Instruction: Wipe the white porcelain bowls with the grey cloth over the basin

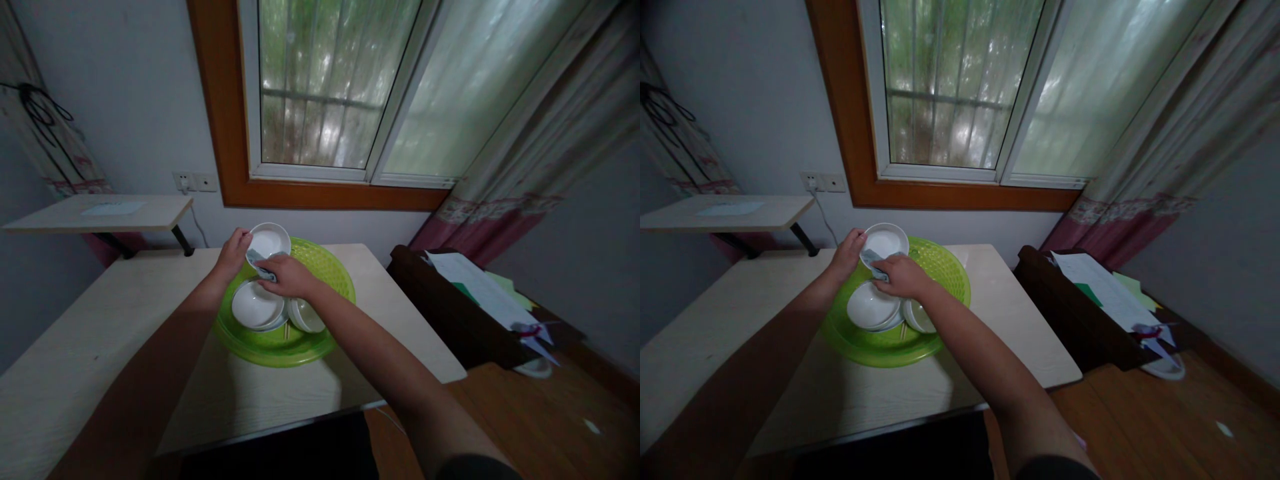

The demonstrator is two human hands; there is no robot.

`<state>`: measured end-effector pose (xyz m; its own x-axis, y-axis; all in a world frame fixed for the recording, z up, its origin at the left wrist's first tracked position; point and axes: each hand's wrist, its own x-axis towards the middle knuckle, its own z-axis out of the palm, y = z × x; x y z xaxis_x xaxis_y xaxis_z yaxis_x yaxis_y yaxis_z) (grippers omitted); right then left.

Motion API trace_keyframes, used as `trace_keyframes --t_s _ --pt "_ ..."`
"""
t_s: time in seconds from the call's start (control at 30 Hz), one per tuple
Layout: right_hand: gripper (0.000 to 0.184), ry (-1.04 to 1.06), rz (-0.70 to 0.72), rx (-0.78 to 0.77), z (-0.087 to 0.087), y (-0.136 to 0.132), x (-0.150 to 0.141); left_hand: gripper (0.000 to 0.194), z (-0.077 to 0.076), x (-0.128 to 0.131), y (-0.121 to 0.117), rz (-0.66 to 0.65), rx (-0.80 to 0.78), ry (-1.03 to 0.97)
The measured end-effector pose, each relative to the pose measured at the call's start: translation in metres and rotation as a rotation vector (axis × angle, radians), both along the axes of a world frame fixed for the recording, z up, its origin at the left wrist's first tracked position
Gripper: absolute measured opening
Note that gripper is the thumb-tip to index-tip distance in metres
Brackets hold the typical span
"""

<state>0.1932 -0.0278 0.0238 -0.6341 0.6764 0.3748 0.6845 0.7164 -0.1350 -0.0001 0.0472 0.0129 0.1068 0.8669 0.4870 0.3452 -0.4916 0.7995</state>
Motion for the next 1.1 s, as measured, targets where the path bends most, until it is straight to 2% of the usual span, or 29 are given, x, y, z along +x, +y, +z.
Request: trace_keyframes --t_s 0.1,0.23,0.47,0.57,0.67,0.8,0.93,1.1 --pt "0.064 0.133 0.082 -0.054 -0.004 0.000 -0.001 0.037 0.000 0.000 0.000 0.009 0.027 0.036" --pt "0.058 0.173 0.080 -0.084 -0.005 0.001 -0.002 0.038 0.000 -0.001 0.000 0.027 0.073 0.034" --pt "0.052 -0.038 -0.143 0.077 -0.003 0.009 0.003 0.033 0.003 0.001 -0.002 0.047 0.053 0.018" --pt "0.050 -0.034 -0.257 0.159 -0.003 0.010 0.007 0.035 0.005 0.002 -0.004 0.030 0.026 -0.010" --pt "0.050 -0.023 -0.294 0.237 -0.003 0.008 0.007 0.037 0.006 0.002 -0.006 0.020 0.015 -0.031" --pt "0.046 -0.041 -0.249 0.225 -0.005 0.005 0.003 0.040 0.005 0.000 -0.007 0.039 0.033 -0.036" --pt "0.039 -0.036 -0.112 0.116 -0.006 0.004 0.000 0.045 0.002 -0.001 -0.005 0.039 0.071 -0.030" --pt "0.052 0.099 0.055 -0.035 -0.006 0.005 0.003 0.049 -0.003 -0.002 -0.002 0.008 0.120 0.007"
